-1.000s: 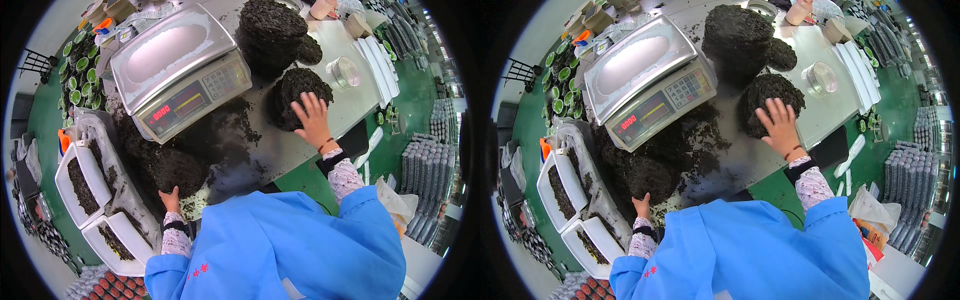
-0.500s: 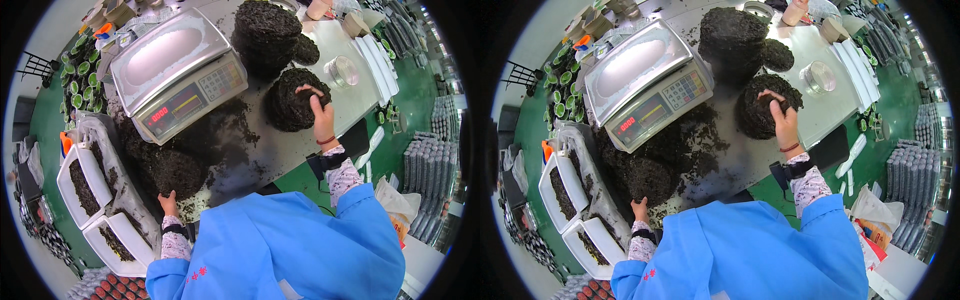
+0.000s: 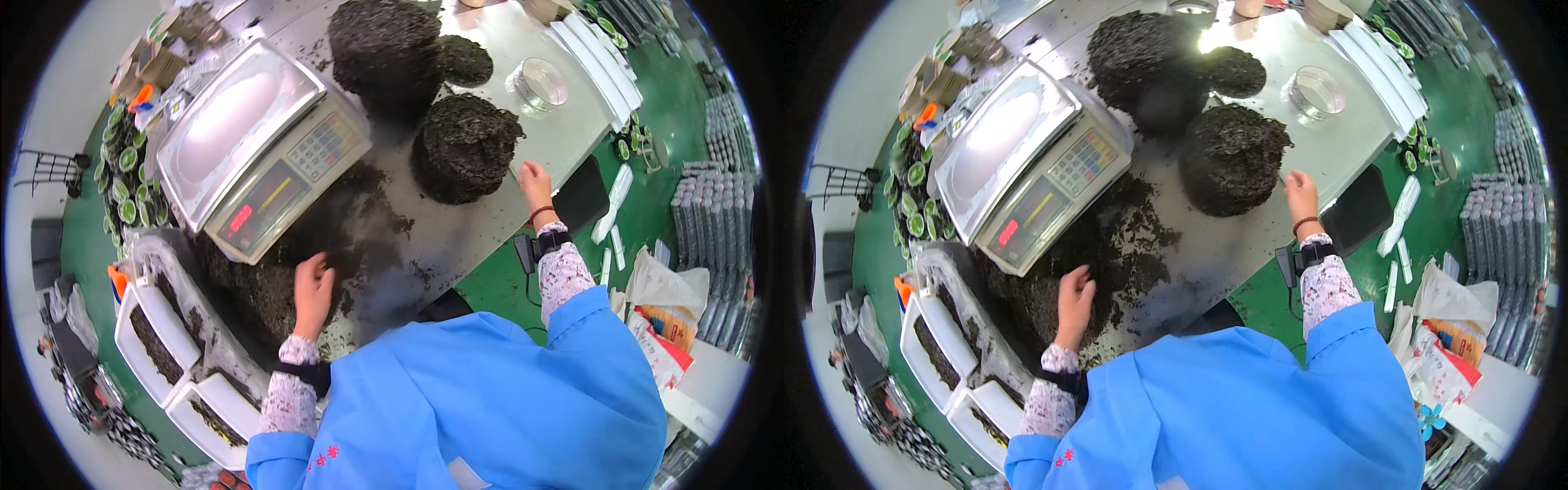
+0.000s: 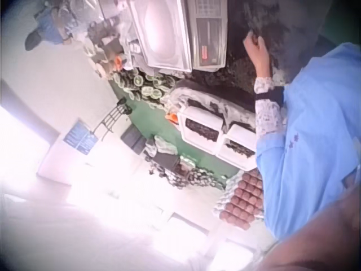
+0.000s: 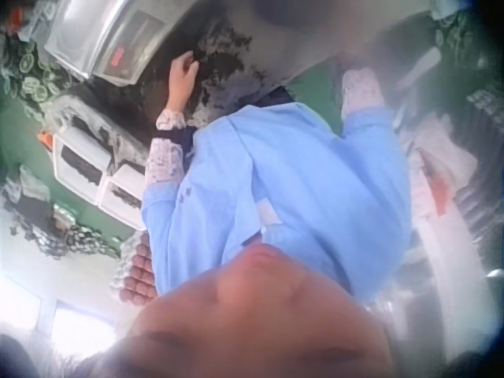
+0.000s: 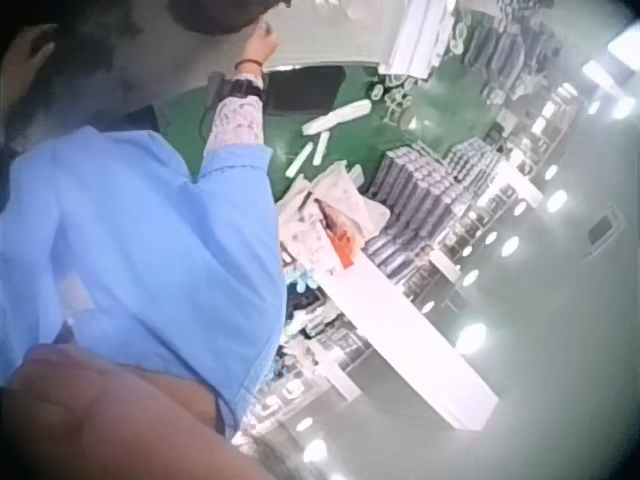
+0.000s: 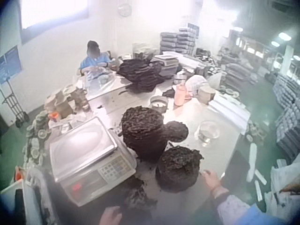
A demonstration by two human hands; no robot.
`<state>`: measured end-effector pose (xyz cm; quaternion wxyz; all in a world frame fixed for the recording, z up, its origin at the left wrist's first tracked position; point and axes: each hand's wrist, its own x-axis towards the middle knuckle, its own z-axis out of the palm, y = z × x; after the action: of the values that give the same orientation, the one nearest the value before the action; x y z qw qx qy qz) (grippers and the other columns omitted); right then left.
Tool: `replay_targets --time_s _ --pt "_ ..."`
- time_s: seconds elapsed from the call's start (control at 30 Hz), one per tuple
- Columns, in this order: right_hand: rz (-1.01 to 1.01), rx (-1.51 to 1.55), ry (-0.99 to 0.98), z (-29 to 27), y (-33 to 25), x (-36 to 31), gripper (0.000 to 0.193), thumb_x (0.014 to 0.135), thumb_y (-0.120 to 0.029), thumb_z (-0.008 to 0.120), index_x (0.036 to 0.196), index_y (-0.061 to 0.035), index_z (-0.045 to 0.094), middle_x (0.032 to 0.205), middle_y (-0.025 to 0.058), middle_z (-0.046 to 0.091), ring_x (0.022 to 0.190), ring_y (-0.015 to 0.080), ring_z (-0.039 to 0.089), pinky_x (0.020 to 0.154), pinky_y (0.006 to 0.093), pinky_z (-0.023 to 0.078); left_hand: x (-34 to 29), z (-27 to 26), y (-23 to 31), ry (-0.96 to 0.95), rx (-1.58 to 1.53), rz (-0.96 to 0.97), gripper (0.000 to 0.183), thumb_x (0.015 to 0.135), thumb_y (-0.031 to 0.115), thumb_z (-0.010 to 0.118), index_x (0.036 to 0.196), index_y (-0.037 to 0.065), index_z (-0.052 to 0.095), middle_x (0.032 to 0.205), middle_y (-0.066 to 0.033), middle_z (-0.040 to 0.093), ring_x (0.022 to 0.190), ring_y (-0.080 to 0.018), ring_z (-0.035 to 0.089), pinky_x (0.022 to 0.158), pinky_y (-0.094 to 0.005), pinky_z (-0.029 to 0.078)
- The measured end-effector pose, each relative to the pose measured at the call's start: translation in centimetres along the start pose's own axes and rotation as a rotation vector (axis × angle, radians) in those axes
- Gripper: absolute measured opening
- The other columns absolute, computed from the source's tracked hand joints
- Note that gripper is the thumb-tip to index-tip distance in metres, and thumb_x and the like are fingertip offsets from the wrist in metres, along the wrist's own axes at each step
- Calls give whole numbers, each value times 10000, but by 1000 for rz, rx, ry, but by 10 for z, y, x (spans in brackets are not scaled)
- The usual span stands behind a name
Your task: The person repeatedly scoops dark dried seaweed from white bins, forms it into round cakes by hand, and places them on a digital scale to check weight. The person adjusts the cakes by adding or removing material until the target weight is reached, then sets the finished cakes aside.
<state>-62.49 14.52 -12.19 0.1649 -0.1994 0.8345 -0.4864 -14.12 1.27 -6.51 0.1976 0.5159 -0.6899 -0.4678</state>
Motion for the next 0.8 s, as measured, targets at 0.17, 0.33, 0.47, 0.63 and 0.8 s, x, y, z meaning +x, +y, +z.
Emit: replay_targets --time_s 0.17,0.33,0.47,0.63,0.8 --pt "238 175 -33 10 -3 9 390 896 -264 650 1190 -13 602 922 32 653 748 106 591 646 258 476 116 84 87 -364 -276 -125 455 916 146 623 1319 -26 500 1117 -57 588 1007 -149 561 873 -293 463" --pt "135 71 -54 22 -12 -3 455 808 -206 739 1157 39 581 871 97 676 788 164 634 732 305 511 171 161 117 -328 -189 -97 629 903 199 653 1420 -38 383 981 -15 599 867 -104 551 757 -256 453" --pt "182 183 -16 28 -24 -20 512 790 -156 763 1200 28 516 784 48 641 700 124 589 665 281 486 175 184 130 -247 -45 15 548 868 133 681 1334 -48 456 857 -22 577 769 -99 538 688 -257 452" --pt "276 485 -49 27 -33 -26 383 835 -113 720 1137 5 516 808 21 622 709 78 556 613 249 454 177 192 130 -185 -86 66 400 845 32 673 1195 -14 484 926 -37 570 816 -106 548 716 -253 466" --pt "231 579 -206 17 -45 -22 282 900 -105 642 1130 3 520 885 20 612 736 76 561 614 239 462 177 191 138 -232 -163 -29 385 857 18 659 1194 -11 475 959 -41 565 856 -108 553 735 -250 469"
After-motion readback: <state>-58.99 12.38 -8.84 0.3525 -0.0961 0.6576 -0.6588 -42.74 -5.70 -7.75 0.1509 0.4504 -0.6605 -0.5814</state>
